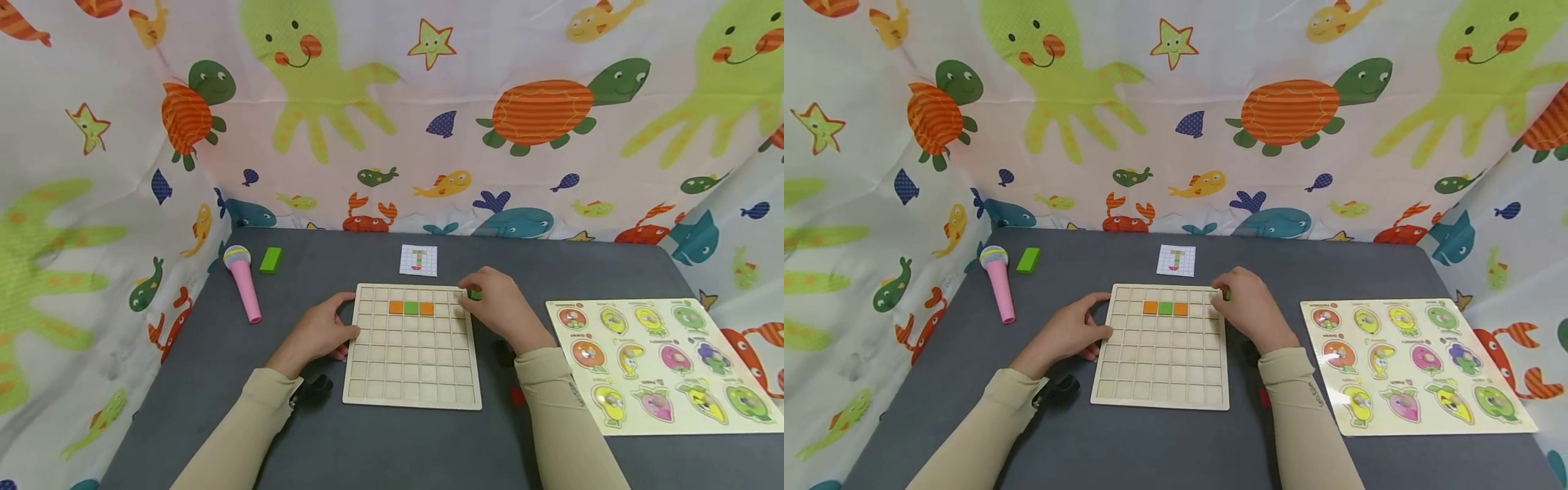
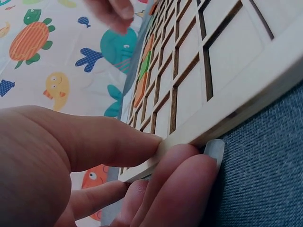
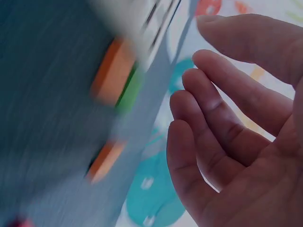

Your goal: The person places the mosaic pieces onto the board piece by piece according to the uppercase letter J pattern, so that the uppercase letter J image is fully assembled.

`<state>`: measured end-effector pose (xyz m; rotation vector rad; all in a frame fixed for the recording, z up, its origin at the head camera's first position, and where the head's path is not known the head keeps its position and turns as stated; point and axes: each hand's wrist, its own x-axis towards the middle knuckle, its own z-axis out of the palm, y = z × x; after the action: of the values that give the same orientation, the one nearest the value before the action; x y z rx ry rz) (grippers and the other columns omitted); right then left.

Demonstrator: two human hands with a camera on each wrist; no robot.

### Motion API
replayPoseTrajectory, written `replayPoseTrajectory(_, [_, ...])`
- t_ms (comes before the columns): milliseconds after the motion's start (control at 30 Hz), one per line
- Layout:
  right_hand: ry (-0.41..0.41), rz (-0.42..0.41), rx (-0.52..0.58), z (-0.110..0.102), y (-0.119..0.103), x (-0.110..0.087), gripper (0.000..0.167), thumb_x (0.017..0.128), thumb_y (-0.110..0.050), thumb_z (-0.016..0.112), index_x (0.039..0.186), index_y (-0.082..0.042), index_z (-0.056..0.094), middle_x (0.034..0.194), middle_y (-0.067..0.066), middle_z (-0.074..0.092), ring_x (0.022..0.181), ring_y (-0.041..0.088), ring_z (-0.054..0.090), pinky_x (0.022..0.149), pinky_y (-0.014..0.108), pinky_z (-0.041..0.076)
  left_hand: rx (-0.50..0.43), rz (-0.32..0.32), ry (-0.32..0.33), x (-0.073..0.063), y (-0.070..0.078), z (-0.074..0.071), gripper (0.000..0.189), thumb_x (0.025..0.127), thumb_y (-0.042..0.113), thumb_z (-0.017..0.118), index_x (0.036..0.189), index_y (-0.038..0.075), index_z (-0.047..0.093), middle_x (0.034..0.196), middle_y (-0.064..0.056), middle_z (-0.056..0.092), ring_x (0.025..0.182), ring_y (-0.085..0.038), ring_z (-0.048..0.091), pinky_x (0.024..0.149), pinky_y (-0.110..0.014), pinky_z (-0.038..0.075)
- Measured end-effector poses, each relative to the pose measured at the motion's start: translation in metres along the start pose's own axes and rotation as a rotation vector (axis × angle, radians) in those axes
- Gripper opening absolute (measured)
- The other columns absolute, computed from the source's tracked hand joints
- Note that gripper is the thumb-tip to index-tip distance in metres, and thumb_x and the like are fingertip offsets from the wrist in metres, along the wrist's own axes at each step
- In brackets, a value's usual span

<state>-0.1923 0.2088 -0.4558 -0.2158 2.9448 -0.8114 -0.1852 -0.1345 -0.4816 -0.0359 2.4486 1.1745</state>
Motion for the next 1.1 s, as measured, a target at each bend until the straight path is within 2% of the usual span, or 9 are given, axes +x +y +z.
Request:
replayPoseTrajectory(167, [0.019,0.06,-0.038,-0.012,0.037,-0.004,0.034,0.098,-0.019,0.079,0.129,-0.006,0.078,0.122,0.018,0.07,0.107,0.035,0.065,0.094,0.055,0.059,-0.003,-0.012,0.01,-0.001,-0.005,-0.003,0.077,0.094,0.018,0.079,0.163,0.026,0.045,0.085,-0.013,0.068,0.059,-0.023,0.073,0.055,-0.032,0.063])
replayPoseTrajectory(300, [0.012,0.086,-0.04,-0.02,0.054,-0.003,0.035,0.098,-0.019,0.079,0.131,-0.005,0.077,0.126,0.021,0.069,0.113,0.039,0.065,0.098,0.059,0.058,-0.014,-0.013,0.011,-0.001,-0.008,-0.005,0.077,0.094,0.018,0.078,0.163,0.026,0.045,0.086,-0.013,0.067,0.059,-0.024,0.073,0.055,-0.032,0.063])
replayPoseTrajectory(600, [-0.026,0.068,-0.042,-0.021,0.055,0.007,0.037,0.099,-0.015,0.076,0.134,-0.002,0.075,0.131,0.024,0.068,0.118,0.042,0.065,0.105,0.061,0.056,-0.038,-0.026,0.026,-0.003,-0.013,-0.007,0.078,0.093,0.018,0.08,0.162,0.028,0.046,0.089,-0.014,0.066,0.059,-0.024,0.074,0.055,-0.034,0.064])
replayPoseTrajectory(867, [-0.027,0.085,-0.049,-0.02,0.063,0.001,0.033,0.1,-0.014,0.075,0.13,-0.003,0.077,0.128,0.024,0.068,0.118,0.043,0.066,0.104,0.061,0.056,-0.02,-0.029,0.019,0.0,-0.009,-0.004,0.077,0.094,0.019,0.079,0.162,0.03,0.046,0.09,-0.013,0.067,0.061,-0.024,0.074,0.056,-0.034,0.064])
replayPoseTrajectory(1100, [-0.014,0.1,-0.059,-0.023,0.069,-0.006,0.029,0.098,-0.016,0.077,0.125,-0.003,0.079,0.127,0.024,0.069,0.115,0.042,0.066,0.102,0.061,0.057,-0.001,-0.009,0.002,0.003,-0.004,0.0,0.076,0.094,0.021,0.08,0.162,0.028,0.046,0.084,-0.012,0.07,0.058,-0.023,0.073,0.055,-0.033,0.063])
